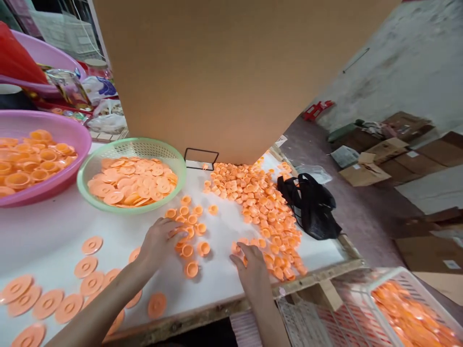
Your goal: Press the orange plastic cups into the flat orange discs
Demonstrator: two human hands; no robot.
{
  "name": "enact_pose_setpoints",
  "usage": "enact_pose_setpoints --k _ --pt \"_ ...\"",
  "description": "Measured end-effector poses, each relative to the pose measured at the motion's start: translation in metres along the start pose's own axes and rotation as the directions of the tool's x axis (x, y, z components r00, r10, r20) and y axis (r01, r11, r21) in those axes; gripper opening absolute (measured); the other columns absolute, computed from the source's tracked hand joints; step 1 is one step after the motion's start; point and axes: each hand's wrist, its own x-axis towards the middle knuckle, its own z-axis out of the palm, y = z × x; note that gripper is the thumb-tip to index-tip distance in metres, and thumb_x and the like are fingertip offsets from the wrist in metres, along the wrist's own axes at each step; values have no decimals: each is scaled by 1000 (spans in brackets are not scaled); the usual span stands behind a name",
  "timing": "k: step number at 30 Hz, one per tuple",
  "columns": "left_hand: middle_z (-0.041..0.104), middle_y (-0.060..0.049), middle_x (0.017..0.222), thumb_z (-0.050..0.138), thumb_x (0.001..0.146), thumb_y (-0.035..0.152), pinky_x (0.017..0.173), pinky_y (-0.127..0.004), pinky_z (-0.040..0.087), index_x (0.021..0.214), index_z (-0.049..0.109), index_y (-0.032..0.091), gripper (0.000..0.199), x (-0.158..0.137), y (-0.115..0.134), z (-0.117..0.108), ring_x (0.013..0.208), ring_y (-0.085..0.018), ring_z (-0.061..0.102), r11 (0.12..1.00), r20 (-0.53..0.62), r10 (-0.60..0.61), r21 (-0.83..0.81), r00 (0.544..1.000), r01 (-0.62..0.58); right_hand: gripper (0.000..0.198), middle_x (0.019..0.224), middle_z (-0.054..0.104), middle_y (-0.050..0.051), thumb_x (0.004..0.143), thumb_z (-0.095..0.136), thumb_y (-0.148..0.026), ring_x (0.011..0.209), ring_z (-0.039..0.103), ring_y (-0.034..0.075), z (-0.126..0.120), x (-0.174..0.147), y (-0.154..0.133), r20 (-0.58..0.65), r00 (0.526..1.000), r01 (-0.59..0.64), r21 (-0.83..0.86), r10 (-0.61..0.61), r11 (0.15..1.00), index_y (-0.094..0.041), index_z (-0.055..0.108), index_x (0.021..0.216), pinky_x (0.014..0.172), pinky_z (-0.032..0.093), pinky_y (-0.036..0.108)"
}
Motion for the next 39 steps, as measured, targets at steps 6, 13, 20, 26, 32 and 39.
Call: enact_pose_setpoints --k 6,13,20,26,32,39 --pt "70 -4 95 51 88 40 65 -26 48 92 72 22 27 -22 -27 -51 81 -17 62 996 -90 -14 87 996 22 18 84 65 8 77 66 -31 80 57 25 7 1 -5 -71 997 -15 128 24 992 -19 68 90 76 47 39" --pt "66 -6 104 59 77 24 81 -36 47 101 73 24 27 -56 -58 -69 94 -24 56 907 -25 -67 414 997 71 37 81 63 3 71 77 -41 67 62 17 1 -4 -65 349 932 -351 795 101 495 -19 62 97 62 53 31" --pt "65 -6 101 55 85 19 82 -34 45 97 72 23 22 -63 -54 -52 94 -21 57 956 55 42 287 998 -56 22 84 61 1 84 62 -40 64 65 14 40 -28 -161 458 878 -323 780 -138 535 -20 61 93 58 58 28" --pt "62 -4 100 68 77 20 80 -34 41 94 71 26 19 -74 -59 -57 93 -21 54 944 71 34 324 997 -55 12 79 66 1 88 57 -23 76 62 16 76 -27 -183 298 901 98 567 -315 818 -21 66 81 73 52 28" --pt "61 -4 98 65 83 23 78 -34 37 85 71 26 7 -77 -56 -54 92 -21 51 951 50 23 307 999 -37 26 78 55 4 93 46 -16 71 52 15 92 -38 -181 186 848 459 214 -497 862 -20 66 78 58 41 24" --pt "63 -3 94 65 79 16 78 -35 36 77 70 24 10 -76 -53 -56 92 -21 52 966 15 -21 257 1000 17 35 75 56 6 95 32 -8 69 50 18 101 -42 -175 118 731 669 70 -672 740 -19 64 86 56 39 28"
